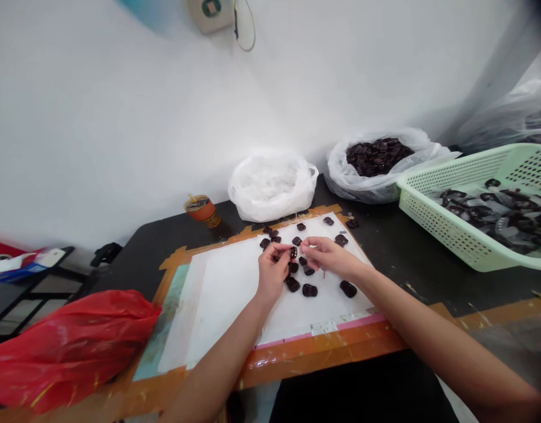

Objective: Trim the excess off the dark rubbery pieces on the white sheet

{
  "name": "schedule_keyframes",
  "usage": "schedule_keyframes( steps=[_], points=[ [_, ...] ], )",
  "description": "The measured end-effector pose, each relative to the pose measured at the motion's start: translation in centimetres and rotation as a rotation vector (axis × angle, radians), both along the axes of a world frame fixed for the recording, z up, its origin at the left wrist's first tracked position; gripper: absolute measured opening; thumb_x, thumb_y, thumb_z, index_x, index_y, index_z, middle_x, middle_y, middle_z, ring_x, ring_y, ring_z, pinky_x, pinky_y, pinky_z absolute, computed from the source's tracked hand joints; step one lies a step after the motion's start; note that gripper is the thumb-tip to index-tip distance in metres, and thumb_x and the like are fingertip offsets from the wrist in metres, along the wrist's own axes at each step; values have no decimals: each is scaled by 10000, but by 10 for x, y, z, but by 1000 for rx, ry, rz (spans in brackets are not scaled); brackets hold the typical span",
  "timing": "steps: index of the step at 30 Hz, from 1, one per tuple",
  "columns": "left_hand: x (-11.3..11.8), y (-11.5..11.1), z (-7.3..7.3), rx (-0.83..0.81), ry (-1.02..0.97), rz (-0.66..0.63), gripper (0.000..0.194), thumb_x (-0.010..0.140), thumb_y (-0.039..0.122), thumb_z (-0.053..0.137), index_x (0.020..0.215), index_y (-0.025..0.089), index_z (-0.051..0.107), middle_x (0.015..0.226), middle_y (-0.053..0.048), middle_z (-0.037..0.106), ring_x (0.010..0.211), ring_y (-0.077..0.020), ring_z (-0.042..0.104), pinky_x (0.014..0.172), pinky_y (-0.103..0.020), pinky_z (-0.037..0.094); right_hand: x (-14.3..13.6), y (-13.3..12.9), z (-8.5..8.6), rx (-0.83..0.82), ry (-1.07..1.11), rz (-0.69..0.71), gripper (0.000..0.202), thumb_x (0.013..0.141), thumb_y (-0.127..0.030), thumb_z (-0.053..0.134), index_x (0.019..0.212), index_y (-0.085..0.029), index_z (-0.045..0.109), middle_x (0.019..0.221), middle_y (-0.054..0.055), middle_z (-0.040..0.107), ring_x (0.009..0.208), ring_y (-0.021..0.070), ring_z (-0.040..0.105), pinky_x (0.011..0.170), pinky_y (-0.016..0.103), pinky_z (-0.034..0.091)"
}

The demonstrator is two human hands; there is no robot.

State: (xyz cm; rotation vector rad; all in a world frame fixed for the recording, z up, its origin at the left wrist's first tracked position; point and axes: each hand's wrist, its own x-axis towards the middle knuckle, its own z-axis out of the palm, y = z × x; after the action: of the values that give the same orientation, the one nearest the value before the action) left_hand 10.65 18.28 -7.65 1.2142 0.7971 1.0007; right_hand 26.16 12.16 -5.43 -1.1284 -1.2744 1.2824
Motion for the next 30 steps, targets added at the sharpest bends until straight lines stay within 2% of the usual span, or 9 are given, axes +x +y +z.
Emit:
schedule_keyframes(
  steps=[3, 7, 12, 15, 17, 20, 24, 28, 30],
  points=[
    [0, 1, 0, -11, -17, 24, 191, 698, 270, 707, 812, 160, 601, 584, 23, 560, 404, -49, 454, 306, -127, 208, -2, -1, -2, -17, 63, -34, 286, 904, -503, 451, 870, -221, 413, 438, -98, 379, 361, 75, 349, 373, 171, 243],
    [0, 1, 2, -59, -55, -8, 207, 680, 262, 714, 811, 158, 592, 646, 2, 586, 483, -68, 508, 303, -119, 209, -4, -2, 0, -31, 140, -64, 284, 901, -515, 440, 886, -236, 389, 409, -114, 370, 292, 65, 224, 292, 158, 174],
    [-1, 0, 8, -139, -109, -48, 214, 659, 246, 708, 797, 156, 572, 722, -15, 601, 550, -73, 527, 305, -113, 203, -1, 1, 2, -150, 337, -44, 251, 861, -455, 473, 864, -205, 479, 424, -86, 348, 331, 55, 151, 329, 178, 63],
    [-1, 0, 8, -151, -108, -64, 219, 653, 244, 711, 795, 152, 572, 727, -15, 597, 547, -71, 522, 303, -115, 197, 3, 4, 1, -255, 401, -10, 218, 791, -349, 479, 737, -153, 558, 479, -52, 323, 397, 52, 150, 379, 200, 77],
    [-1, 0, 7, -155, -106, -68, 213, 657, 242, 707, 797, 151, 574, 703, -9, 588, 531, -68, 512, 305, -114, 197, 5, 5, 0, -290, 444, -4, 209, 731, -285, 483, 747, -129, 621, 530, -39, 306, 437, 63, 174, 396, 211, 101],
    [-1, -1, 7, -158, -110, -74, 207, 663, 237, 702, 801, 152, 573, 683, -4, 580, 522, -67, 506, 306, -113, 200, 5, 6, -1, -258, 519, -34, 281, 691, -238, 509, 880, -123, 682, 598, -25, 311, 495, 84, 236, 414, 215, 177],
    [-1, 0, 7, -161, -120, -81, 208, 664, 237, 703, 797, 152, 566, 714, -11, 591, 542, -71, 518, 303, -115, 194, 4, 5, 0, -202, 595, -36, 324, 697, -211, 567, 988, -128, 683, 638, -28, 313, 540, 90, 290, 452, 221, 276],
    [-3, 2, 7, -221, -168, -117, 217, 665, 216, 701, 809, 156, 550, 746, -20, 602, 551, -67, 515, 306, -114, 188, 2, 2, 1, -175, 520, -59, 361, 756, -278, 635, 1098, -166, 619, 653, -46, 323, 494, 61, 211, 395, 192, 133],
    [-4, 4, 6, -258, -199, -142, 211, 666, 200, 695, 809, 156, 546, 759, -23, 605, 546, -60, 510, 307, -113, 184, 1, 0, 2, -143, 433, -69, 348, 780, -348, 648, 1079, -176, 602, 625, -59, 318, 470, 54, 180, 381, 192, 95]
  ],
)
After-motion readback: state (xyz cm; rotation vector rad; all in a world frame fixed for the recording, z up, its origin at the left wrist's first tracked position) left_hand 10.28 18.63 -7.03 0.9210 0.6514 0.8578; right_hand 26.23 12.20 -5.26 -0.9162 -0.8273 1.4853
